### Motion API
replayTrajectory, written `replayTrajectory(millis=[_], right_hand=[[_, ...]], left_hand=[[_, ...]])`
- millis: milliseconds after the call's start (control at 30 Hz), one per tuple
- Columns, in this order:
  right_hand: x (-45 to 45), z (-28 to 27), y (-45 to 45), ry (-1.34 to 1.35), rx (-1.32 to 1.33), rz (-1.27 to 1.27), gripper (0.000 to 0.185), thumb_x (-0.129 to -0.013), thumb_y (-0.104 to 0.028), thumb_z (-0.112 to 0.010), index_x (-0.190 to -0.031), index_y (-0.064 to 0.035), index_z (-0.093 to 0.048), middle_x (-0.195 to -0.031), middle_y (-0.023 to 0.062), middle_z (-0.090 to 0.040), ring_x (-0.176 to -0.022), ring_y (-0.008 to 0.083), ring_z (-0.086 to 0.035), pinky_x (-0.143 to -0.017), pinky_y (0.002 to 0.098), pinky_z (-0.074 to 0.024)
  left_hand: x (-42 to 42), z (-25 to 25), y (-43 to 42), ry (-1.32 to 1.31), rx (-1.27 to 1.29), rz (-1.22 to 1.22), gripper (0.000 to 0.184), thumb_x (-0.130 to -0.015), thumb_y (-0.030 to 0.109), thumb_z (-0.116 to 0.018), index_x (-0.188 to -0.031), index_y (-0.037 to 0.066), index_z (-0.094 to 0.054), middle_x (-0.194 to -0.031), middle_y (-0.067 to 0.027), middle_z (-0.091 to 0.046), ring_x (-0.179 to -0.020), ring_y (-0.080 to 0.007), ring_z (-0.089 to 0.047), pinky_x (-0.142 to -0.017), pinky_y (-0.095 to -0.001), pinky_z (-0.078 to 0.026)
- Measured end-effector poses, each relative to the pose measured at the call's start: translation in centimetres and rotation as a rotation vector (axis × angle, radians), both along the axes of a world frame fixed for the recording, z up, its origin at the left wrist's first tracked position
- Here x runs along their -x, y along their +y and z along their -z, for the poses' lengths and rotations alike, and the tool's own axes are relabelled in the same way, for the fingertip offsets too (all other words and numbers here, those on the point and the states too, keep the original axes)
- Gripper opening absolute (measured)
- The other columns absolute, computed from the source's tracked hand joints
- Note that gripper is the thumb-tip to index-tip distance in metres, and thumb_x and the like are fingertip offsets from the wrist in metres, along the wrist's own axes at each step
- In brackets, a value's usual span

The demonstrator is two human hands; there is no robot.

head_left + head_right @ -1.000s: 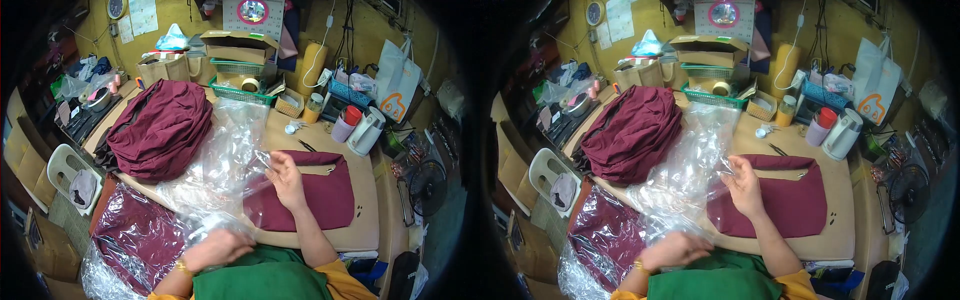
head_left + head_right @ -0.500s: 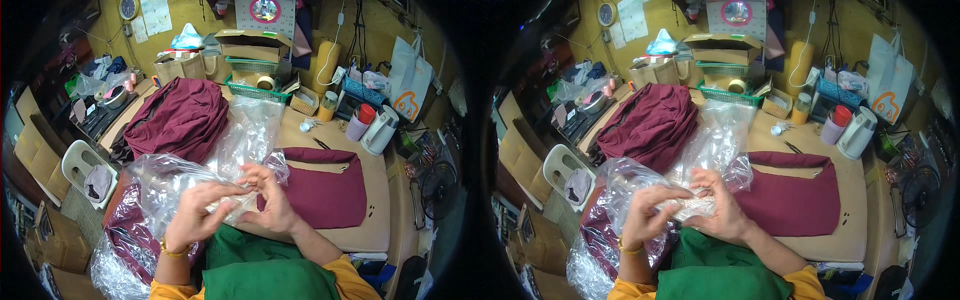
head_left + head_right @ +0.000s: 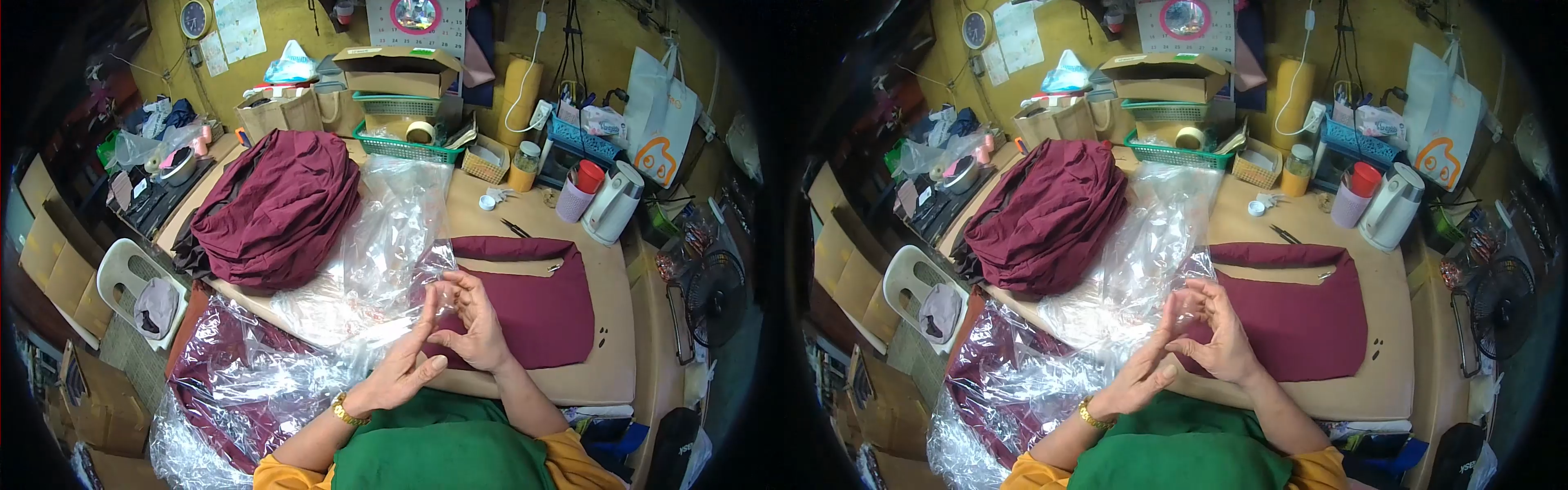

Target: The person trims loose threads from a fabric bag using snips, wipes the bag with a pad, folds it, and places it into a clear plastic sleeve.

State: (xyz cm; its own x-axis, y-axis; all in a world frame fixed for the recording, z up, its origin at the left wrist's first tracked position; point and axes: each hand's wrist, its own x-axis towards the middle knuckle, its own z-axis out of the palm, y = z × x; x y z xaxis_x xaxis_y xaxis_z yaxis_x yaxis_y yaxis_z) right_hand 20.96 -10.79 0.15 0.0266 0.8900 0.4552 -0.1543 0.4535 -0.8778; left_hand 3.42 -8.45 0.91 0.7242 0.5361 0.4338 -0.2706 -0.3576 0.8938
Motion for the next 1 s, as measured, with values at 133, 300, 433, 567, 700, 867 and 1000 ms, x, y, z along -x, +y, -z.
replayTrajectory(millis=[133,300,433,567,700,867,1000], right_hand=[[-0.4,0.5,0.1,0.030,0.143,0.083,0.044,-0.083,-0.005,-0.077,-0.119,-0.0004,-0.053,-0.098,0.0049,-0.064,-0.084,0.0077,-0.061,-0.075,0.0209,-0.0503],[-1.1,1.5,1.1,0.165,0.200,0.091,0.010,-0.092,-0.006,-0.068,-0.096,-0.0025,-0.060,-0.079,-0.0009,-0.062,-0.071,0.0038,-0.057,-0.064,0.0195,-0.0475],[-1.9,2.6,2.5,0.280,0.177,0.182,0.011,-0.096,-0.013,-0.064,-0.090,-0.0060,-0.059,-0.084,-0.0001,-0.063,-0.068,0.0030,-0.051,-0.063,0.0178,-0.0410],[-3.3,3.0,2.8,0.259,0.165,0.213,0.009,-0.097,-0.012,-0.063,-0.091,-0.0053,-0.061,-0.085,-0.0006,-0.062,-0.074,0.0044,-0.053,-0.069,0.0199,-0.0427],[-4.4,2.1,3.3,0.289,0.156,0.270,0.010,-0.099,-0.017,-0.060,-0.101,-0.0070,-0.060,-0.090,0.0009,-0.063,-0.078,0.0059,-0.057,-0.070,0.0211,-0.0461],[-5.2,1.2,3.8,0.417,0.132,0.134,0.012,-0.097,-0.018,-0.062,-0.095,-0.0064,-0.058,-0.100,0.0047,-0.062,-0.084,0.0105,-0.060,-0.075,0.0236,-0.0503],[-3.8,1.1,5.0,0.526,0.017,-0.365,0.013,-0.098,-0.019,-0.061,-0.101,-0.0065,-0.062,-0.092,0.0020,-0.062,-0.085,0.0110,-0.060,-0.077,0.0265,-0.0509]], left_hand=[[-0.8,-0.3,-0.5,-0.070,0.358,0.194,0.088,-0.101,0.030,-0.052,-0.155,0.008,0.014,-0.163,-0.0202,-0.001,-0.151,-0.0290,-0.006,-0.119,-0.0414,-0.017],[-1.3,-0.2,-1.5,0.012,0.289,0.099,0.091,-0.100,0.027,-0.053,-0.154,0.010,0.019,-0.162,-0.0211,-0.006,-0.150,-0.0289,-0.012,-0.119,-0.0413,-0.019],[1.5,-2.5,-2.1,0.246,0.024,0.062,0.079,-0.096,0.023,-0.059,-0.154,0.004,-0.010,-0.155,-0.0236,-0.028,-0.144,-0.0336,-0.030,-0.115,-0.0405,-0.028],[3.0,-7.3,-2.1,0.459,-0.755,-0.660,0.043,-0.086,0.015,-0.071,-0.124,-0.001,-0.060,-0.117,-0.0157,-0.065,-0.106,-0.0325,-0.064,-0.089,-0.0389,-0.052],[7.3,-6.2,0.0,1.067,-0.238,-0.369,0.033,-0.084,0.013,-0.074,-0.112,0.000,-0.065,-0.108,-0.0154,-0.068,-0.098,-0.0290,-0.068,-0.078,-0.0374,-0.056],[5.7,-4.0,0.8,0.654,-0.233,-0.493,0.038,-0.082,0.016,-0.076,-0.114,0.000,-0.063,-0.110,-0.0171,-0.067,-0.095,-0.0290,-0.069,-0.084,-0.0364,-0.055],[0.8,-2.3,3.8,0.374,-0.362,-0.486,0.039,-0.081,0.020,-0.077,-0.111,0.001,-0.063,-0.087,-0.0146,-0.067,-0.080,-0.0316,-0.068,-0.073,-0.0366,-0.053]])
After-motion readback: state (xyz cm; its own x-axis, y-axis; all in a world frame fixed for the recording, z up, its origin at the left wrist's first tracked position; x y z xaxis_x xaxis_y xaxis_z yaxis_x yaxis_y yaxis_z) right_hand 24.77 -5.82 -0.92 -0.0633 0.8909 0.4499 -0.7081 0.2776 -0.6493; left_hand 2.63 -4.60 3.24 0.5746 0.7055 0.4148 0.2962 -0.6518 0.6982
